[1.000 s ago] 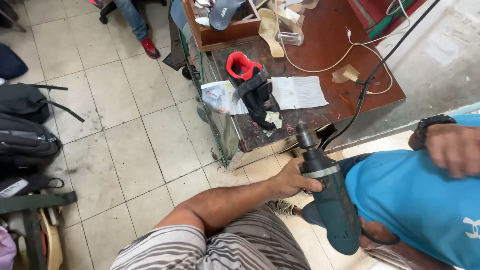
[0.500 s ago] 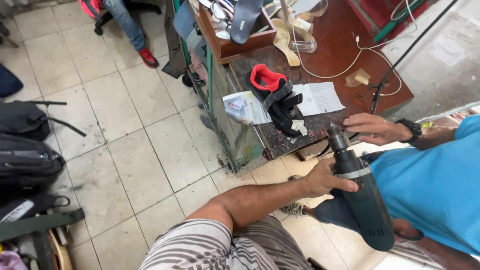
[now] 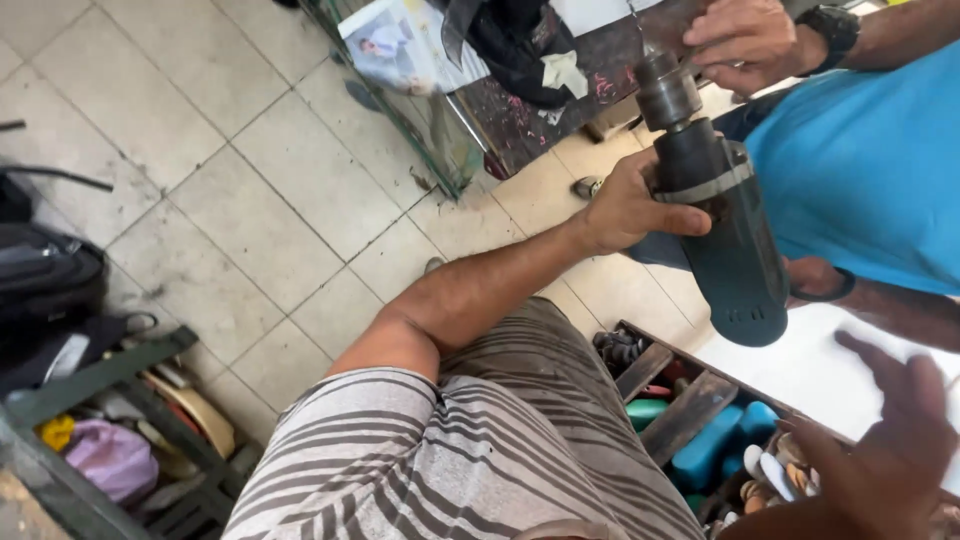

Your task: Using a power drill to create a series of holes in the sole of a shoe for repair.

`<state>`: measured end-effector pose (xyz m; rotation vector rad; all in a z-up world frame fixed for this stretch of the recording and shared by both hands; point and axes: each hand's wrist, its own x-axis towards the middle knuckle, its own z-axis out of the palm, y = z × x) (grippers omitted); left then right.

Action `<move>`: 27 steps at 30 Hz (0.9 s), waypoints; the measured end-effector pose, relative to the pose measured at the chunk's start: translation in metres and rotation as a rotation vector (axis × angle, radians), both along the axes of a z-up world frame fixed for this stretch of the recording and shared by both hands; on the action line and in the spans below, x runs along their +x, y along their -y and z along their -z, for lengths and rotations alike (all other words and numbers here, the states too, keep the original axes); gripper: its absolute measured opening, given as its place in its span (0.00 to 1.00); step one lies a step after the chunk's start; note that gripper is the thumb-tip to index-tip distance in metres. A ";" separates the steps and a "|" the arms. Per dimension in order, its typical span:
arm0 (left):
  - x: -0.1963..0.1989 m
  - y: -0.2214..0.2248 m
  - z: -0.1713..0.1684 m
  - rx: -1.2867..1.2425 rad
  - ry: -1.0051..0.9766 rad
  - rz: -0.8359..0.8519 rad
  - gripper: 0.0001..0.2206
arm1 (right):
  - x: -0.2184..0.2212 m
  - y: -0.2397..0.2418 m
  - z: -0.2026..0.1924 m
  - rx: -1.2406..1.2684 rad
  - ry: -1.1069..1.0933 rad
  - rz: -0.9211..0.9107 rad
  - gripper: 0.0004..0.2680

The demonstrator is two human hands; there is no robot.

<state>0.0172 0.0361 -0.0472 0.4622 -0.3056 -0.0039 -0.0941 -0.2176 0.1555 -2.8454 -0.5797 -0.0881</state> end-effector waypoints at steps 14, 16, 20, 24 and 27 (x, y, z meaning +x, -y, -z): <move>-0.038 -0.024 -0.017 0.131 0.065 0.039 0.39 | 0.088 -0.024 0.074 0.083 -0.533 -0.411 0.45; -0.039 -0.024 -0.024 0.130 0.101 0.045 0.39 | 0.099 -0.001 0.104 0.236 -0.359 -0.768 0.54; -0.038 -0.019 -0.029 0.156 0.057 0.011 0.41 | 0.119 -0.022 0.072 0.287 -0.816 -0.612 0.58; -0.030 -0.014 -0.035 0.191 0.106 -0.025 0.38 | 0.133 -0.046 0.072 0.537 -0.774 -0.637 0.51; -0.028 -0.009 -0.035 0.251 0.106 -0.082 0.37 | 0.139 -0.062 0.056 0.595 -0.779 -0.667 0.48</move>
